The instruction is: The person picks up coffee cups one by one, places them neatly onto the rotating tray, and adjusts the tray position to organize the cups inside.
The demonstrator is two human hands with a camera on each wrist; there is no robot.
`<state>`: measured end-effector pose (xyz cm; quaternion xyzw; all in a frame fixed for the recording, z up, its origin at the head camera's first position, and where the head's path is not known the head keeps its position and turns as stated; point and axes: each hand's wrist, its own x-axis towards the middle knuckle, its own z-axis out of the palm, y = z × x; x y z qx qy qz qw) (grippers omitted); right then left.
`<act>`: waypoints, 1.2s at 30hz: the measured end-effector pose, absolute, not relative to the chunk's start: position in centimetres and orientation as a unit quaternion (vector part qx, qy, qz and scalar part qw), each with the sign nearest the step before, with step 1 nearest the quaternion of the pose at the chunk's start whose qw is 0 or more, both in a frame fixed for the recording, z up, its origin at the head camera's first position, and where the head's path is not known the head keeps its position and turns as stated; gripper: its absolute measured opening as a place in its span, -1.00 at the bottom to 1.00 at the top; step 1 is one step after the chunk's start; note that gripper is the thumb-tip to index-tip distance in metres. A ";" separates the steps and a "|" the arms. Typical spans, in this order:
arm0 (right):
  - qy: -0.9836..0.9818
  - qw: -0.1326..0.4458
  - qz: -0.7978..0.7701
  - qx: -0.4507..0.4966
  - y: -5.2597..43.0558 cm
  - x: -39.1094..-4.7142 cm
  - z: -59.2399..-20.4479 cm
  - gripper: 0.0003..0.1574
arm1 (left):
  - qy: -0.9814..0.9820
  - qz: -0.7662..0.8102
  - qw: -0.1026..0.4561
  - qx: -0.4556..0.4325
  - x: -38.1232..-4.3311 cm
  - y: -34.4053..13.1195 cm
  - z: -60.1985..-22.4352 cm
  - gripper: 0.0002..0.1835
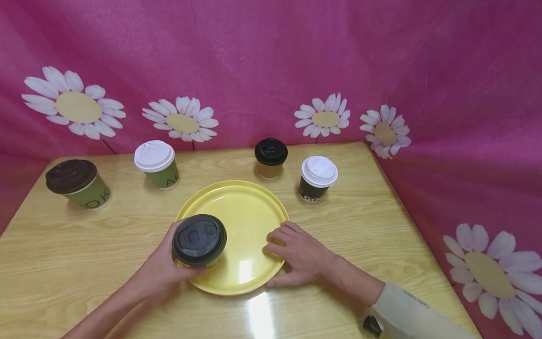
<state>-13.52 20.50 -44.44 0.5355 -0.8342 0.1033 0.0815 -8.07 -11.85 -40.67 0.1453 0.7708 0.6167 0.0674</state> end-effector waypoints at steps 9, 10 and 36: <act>-0.834 0.082 0.100 0.537 20.4 -13.4 -44.4 -0.15 | 0.774 0.611 0.073 0.149 -8.0 -11.8 -40.7 -0.01; -0.834 0.083 0.101 0.537 20.4 -13.4 -44.4 -0.15 | 0.773 0.612 0.074 0.150 -8.0 -11.7 -40.7 -0.01; -0.836 0.086 0.093 0.533 20.5 -13.3 -44.4 -0.17 | 0.783 0.600 0.101 0.128 -8.0 -11.6 -40.7 -0.01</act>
